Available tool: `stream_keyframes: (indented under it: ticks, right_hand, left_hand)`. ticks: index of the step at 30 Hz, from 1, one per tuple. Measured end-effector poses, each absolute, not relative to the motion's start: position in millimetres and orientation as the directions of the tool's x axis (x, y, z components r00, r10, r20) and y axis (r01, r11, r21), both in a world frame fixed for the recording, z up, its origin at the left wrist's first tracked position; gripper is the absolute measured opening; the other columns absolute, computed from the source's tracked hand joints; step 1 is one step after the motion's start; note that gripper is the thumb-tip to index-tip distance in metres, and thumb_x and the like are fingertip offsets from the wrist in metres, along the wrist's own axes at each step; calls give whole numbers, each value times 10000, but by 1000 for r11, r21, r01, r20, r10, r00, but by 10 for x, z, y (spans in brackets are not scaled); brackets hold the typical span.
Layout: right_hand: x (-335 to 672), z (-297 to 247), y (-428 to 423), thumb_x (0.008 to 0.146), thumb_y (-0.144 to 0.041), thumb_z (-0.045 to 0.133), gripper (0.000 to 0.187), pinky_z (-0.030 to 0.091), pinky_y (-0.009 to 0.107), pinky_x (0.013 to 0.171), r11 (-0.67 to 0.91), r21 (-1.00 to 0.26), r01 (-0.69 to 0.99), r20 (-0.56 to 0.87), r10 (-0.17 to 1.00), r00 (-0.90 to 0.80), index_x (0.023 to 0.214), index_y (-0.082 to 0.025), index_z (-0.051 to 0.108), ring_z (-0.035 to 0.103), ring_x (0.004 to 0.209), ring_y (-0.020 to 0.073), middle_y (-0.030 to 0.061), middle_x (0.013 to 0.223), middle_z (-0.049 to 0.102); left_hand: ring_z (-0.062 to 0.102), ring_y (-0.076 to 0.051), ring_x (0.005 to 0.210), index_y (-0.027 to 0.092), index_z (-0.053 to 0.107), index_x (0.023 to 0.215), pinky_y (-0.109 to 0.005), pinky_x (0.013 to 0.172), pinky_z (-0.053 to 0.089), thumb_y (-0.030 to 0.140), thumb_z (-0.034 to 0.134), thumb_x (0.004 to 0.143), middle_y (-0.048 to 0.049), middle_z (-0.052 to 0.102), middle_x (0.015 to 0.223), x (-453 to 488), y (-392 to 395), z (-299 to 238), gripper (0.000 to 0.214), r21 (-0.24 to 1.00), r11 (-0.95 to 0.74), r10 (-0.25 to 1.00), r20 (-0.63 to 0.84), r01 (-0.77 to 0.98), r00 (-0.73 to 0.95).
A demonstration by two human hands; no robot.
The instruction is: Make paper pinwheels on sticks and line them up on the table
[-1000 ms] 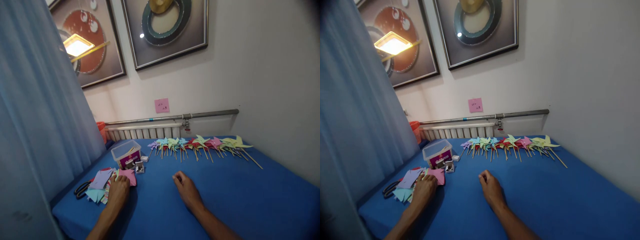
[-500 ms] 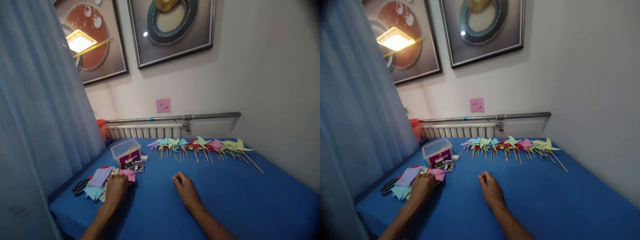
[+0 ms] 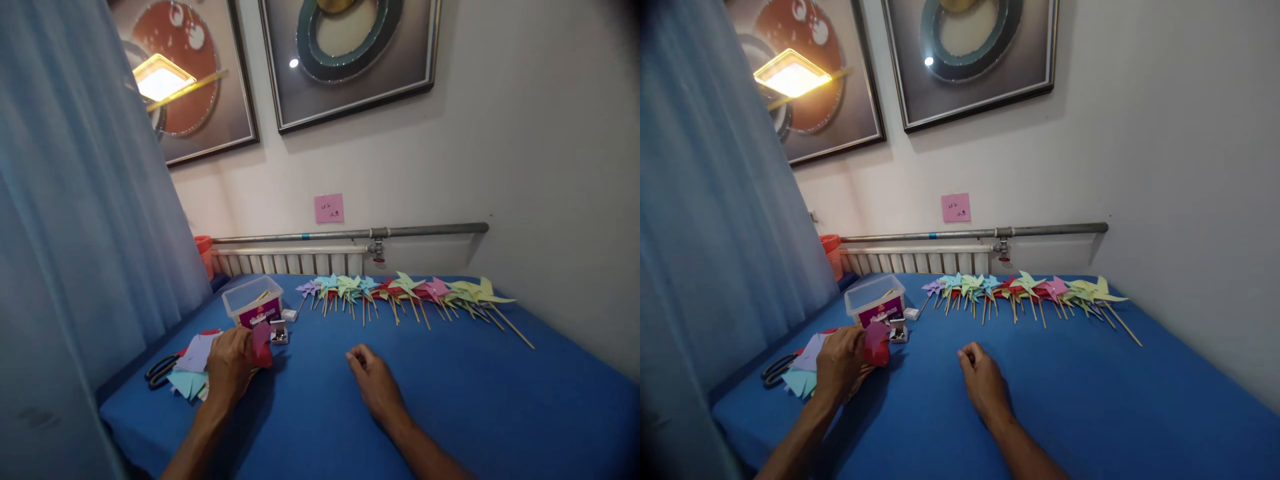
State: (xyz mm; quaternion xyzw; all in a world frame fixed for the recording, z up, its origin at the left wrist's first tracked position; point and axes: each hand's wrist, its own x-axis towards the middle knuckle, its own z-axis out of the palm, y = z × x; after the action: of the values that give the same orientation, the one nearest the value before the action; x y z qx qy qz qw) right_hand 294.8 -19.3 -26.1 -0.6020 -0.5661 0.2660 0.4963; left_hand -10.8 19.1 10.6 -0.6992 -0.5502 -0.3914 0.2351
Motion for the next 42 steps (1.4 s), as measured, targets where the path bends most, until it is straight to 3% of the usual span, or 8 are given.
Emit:
stream_keyframes:
  ticks: [3, 7, 12, 15, 19, 25, 31, 42]
  right_hand:
    - [2949, -251, -202, 863, -499, 464, 279, 351, 293, 589, 128, -901, 415, 233, 948, 214, 731, -263, 533, 500, 577, 182, -41, 600, 511]
    - [2952, -272, -198, 874, -503, 470, 293, 359, 298, 601, 148, -894, 422, 254, 945, 207, 733, -256, 542, 513, 585, 180, -38, 605, 527]
    - [3003, -362, -92, 853, -547, 511, 322, 424, 296, 583, 120, -961, 249, 172, 964, 201, 805, -246, 612, 591, 604, 185, -10, 694, 645]
    - [3088, -395, 8, 783, -582, 620, 354, 482, 306, 618, 107, -992, 66, 115, 984, 134, 801, -230, 655, 633, 628, 187, 10, 740, 701]
    - [3213, -405, 65, 712, -632, 756, 435, 538, 334, 684, 35, -972, -232, 3, 990, 138, 837, -219, 701, 691, 678, 202, 31, 769, 734]
    - [3250, -328, -50, 788, -677, 736, 515, 560, 425, 879, 115, -893, -435, 83, 992, 92, 1029, -222, 741, 721, 1045, 298, 89, 1037, 800]
    - [3219, -240, -39, 764, -591, 808, 441, 535, 436, 939, 20, -895, -446, -3, 999, 51, 986, -213, 761, 717, 1068, 308, 75, 988, 809]
    - [3225, -281, -25, 763, -488, 841, 426, 537, 429, 948, 67, -894, -443, 54, 998, 43, 1077, -217, 744, 714, 1090, 301, 89, 1055, 803]
  left_hand:
    - [688, -255, 821, 210, 724, 833, -360, 797, 482, 327, 476, 969, -90, 770, 889, -94, 144, 126, 306, 265, -313, 609, 793, 912, -21]
    - [674, -230, 799, 212, 737, 864, -323, 760, 487, 428, 564, 893, -51, 758, 838, 49, 60, 296, 278, 636, -356, 718, 655, 685, -236]
    - [494, -116, 556, 171, 648, 661, -234, 560, 362, 495, 739, 722, 12, 601, 601, 559, 198, 529, 342, 954, -274, 957, 283, 122, -63]
    - [373, -68, 479, 178, 559, 580, -219, 506, 276, 488, 826, 613, 49, 488, 511, 985, 405, 538, 411, 979, -150, 981, 165, -135, 106]
    - [326, -53, 457, 192, 493, 541, -218, 484, 235, 454, 892, 486, 72, 431, 477, 1545, 633, 356, 481, 967, 19, 973, 41, -253, 228]
    - [302, -47, 448, 193, 471, 522, -219, 484, 201, 456, 876, 502, 80, 402, 457, 1929, 660, -165, 483, 956, 68, 988, -25, -286, 151]
    - [305, -51, 446, 204, 467, 544, -223, 478, 221, 467, 872, 507, 91, 398, 459, 1925, 593, -282, 485, 938, 117, 992, -96, -327, 80]
    - [369, -68, 457, 203, 495, 568, -226, 483, 276, 437, 850, 537, 70, 457, 478, 1927, 604, -264, 427, 955, 91, 995, -101, -281, -20]
